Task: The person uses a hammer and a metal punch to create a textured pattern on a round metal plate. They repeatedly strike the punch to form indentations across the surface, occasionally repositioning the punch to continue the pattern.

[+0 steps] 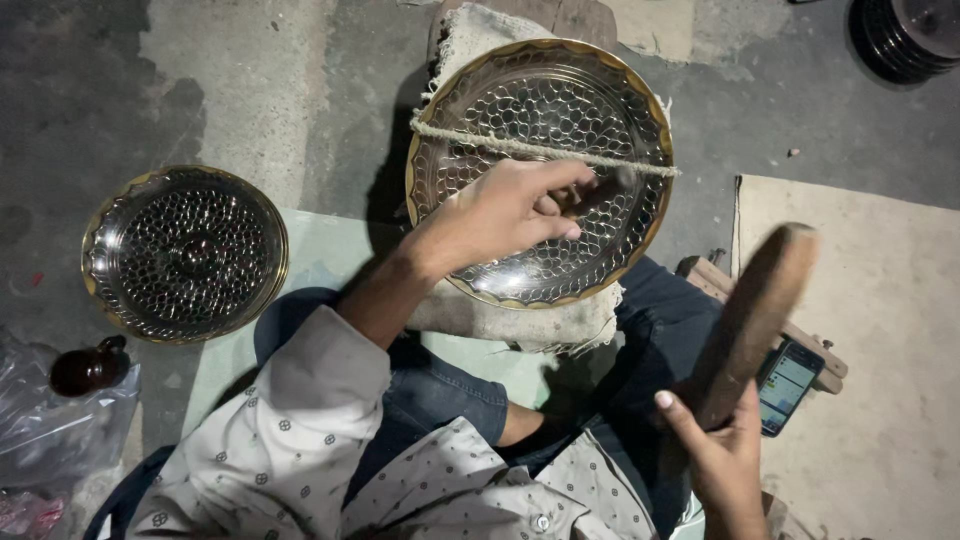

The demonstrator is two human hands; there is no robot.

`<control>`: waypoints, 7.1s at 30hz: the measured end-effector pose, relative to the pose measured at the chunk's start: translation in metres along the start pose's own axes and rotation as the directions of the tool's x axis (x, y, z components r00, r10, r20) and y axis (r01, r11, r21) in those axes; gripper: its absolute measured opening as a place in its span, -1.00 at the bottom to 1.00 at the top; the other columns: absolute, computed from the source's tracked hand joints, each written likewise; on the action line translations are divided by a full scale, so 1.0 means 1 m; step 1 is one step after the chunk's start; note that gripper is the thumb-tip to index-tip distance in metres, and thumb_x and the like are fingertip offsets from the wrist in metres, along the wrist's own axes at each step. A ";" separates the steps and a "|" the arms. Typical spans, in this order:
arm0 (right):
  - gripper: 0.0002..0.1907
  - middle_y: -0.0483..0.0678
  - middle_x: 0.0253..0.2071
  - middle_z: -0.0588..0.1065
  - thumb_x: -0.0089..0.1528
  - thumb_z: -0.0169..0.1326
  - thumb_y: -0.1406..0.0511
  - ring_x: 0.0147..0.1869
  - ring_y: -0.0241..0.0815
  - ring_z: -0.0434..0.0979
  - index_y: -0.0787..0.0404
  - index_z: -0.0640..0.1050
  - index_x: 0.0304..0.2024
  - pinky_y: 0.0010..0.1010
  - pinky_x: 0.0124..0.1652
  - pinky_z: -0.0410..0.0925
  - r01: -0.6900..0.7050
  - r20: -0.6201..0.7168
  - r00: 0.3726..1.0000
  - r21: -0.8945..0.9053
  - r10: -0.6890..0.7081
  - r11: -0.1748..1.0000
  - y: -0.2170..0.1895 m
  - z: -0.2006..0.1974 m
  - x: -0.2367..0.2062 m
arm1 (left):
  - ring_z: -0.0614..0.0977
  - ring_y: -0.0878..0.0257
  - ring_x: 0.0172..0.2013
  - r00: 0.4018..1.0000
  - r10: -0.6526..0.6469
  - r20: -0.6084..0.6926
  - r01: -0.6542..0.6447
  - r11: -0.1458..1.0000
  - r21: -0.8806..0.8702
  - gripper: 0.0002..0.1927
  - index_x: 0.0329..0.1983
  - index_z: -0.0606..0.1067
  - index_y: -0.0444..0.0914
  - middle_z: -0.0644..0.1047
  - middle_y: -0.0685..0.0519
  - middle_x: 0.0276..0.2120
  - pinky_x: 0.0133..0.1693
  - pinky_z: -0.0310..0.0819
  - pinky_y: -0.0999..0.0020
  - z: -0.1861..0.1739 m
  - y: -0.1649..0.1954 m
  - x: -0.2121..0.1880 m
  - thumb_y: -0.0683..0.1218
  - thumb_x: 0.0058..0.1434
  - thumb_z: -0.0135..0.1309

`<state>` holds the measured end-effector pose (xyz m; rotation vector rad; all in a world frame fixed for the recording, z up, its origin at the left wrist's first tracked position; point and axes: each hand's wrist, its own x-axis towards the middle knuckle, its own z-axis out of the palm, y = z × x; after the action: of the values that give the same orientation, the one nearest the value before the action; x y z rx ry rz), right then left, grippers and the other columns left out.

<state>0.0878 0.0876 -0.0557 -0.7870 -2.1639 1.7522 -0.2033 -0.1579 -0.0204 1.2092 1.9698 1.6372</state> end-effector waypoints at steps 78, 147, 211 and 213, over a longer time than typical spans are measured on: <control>-0.40 -0.04 -0.15 0.54 0.17 0.29 0.41 -0.09 -0.25 0.64 0.16 0.38 0.23 -0.37 -0.04 0.54 0.386 0.225 0.910 -0.151 -0.349 0.910 -0.122 -0.018 0.091 | 0.78 0.16 -0.24 0.996 0.036 -0.085 -0.028 0.996 0.090 -0.50 0.29 0.39 -0.22 0.64 -0.14 -0.07 -0.21 0.68 0.27 0.014 0.008 -0.014 -0.14 0.29 0.20; -0.40 0.14 -0.15 0.61 0.12 0.33 0.38 -0.14 -0.03 0.63 0.27 0.50 0.22 -0.23 -0.20 0.47 0.514 0.370 0.793 -0.833 -0.484 0.205 -0.152 0.002 0.050 | 0.78 0.15 -0.13 0.984 0.043 -0.172 -0.032 0.997 0.063 -0.56 0.27 0.41 -0.26 0.67 -0.12 -0.05 -0.05 0.68 0.23 0.011 0.006 -0.032 -0.12 0.36 0.19; 0.02 0.25 0.36 0.34 0.09 0.27 0.49 0.37 0.08 0.42 0.18 0.09 0.53 -0.18 0.27 0.34 0.277 -0.053 0.933 -0.523 -0.355 0.806 -0.006 0.065 -0.010 | 0.74 0.24 -0.08 0.857 0.095 0.506 -0.196 0.969 0.151 -0.52 0.18 0.54 0.05 0.67 0.15 -0.01 0.01 0.56 0.27 -0.039 -0.010 0.038 -0.06 0.16 0.21; 0.03 0.22 0.39 0.34 0.10 0.25 0.46 0.37 0.03 0.44 0.17 0.07 0.56 -0.21 0.24 0.38 0.162 -0.098 0.971 -0.390 -0.216 0.906 -0.010 0.064 -0.011 | 0.73 0.23 -0.08 0.866 0.080 0.493 -0.184 0.969 0.167 -0.53 0.18 0.54 0.04 0.66 0.15 -0.01 0.00 0.56 0.25 -0.039 -0.009 0.038 -0.05 0.16 0.22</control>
<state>0.0616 0.0276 -0.0601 -0.7257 -2.4223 1.1624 -0.2569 -0.1549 -0.0067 1.6756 1.7890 1.0474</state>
